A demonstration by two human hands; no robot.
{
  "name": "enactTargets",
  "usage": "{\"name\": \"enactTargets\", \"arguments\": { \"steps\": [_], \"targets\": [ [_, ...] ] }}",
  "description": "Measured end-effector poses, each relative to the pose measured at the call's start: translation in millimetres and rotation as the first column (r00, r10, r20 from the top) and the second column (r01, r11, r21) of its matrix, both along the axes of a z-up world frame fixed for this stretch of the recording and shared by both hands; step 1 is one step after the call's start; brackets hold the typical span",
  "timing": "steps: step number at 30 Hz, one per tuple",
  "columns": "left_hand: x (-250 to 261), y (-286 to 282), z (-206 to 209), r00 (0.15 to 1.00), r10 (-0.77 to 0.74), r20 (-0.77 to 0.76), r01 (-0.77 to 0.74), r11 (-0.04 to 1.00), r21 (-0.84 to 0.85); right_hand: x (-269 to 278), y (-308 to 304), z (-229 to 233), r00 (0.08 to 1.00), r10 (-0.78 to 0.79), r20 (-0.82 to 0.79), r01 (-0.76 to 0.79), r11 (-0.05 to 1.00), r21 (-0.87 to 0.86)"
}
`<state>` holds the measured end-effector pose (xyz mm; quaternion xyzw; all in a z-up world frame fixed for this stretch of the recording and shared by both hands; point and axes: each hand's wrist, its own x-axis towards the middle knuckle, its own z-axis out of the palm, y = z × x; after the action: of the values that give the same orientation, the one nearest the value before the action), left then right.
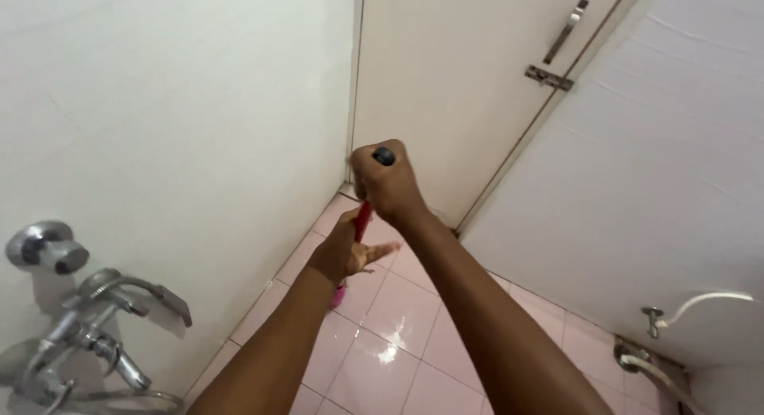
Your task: The person mops a bathroom floor, moving around the sink and toilet before dipping the mop into a pink bucket and wringing it out by hand.
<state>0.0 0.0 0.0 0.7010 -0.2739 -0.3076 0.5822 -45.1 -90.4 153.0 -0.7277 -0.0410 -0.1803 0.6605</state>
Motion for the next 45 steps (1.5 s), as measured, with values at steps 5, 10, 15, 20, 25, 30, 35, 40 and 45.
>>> {"name": "enactTargets", "arguments": {
  "steps": [5, 10, 15, 20, 25, 30, 35, 40, 45],
  "targets": [
    [-30, -77, -59, 0.574, -0.034, -0.818, -0.404, 0.857, -0.319, -77, -44, -5, 0.995, -0.101, 0.023, 0.102, 0.995, -0.008],
    [-80, -144, -82, 0.604, -0.154, -0.782, -0.245, 0.898, -0.366, -137, -84, -8, 0.986, -0.168, 0.022, 0.169, 0.982, -0.081],
    [-129, -236, -111, 0.521, -0.207, -0.828, -0.145, 0.935, -0.325, -194, -140, -16, 0.97, -0.244, 0.02, 0.243, 0.954, -0.178],
    [-199, -232, -79, 0.725, 0.093, 0.682, 0.428, 0.716, -0.552, -245, -179, -39, 0.94, -0.339, -0.038, 0.306, 0.886, -0.348],
    [-217, -282, -148, 0.912, -0.321, 0.257, 0.383, 0.436, -0.815, -258, -174, -59, 0.953, -0.288, -0.094, 0.199, 0.829, -0.523],
    [-196, -262, -145, 0.832, -0.504, 0.23, 0.51, 0.534, -0.675, -238, -130, -14, 0.96, -0.272, -0.06, 0.181, 0.774, -0.606],
    [-153, -196, -63, 0.573, -0.775, -0.267, 0.284, 0.493, -0.822, -194, -77, 53, 0.958, -0.269, -0.103, 0.149, 0.768, -0.623],
    [-90, -121, -41, 0.801, -0.556, -0.222, 0.25, 0.648, -0.72, -144, -26, 72, 0.973, -0.167, -0.161, 0.036, 0.796, -0.604],
    [-12, -33, -39, 0.929, -0.331, -0.163, 0.157, 0.754, -0.638, -91, 11, -16, 0.966, -0.055, -0.253, -0.124, 0.759, -0.639]
  ]
}}
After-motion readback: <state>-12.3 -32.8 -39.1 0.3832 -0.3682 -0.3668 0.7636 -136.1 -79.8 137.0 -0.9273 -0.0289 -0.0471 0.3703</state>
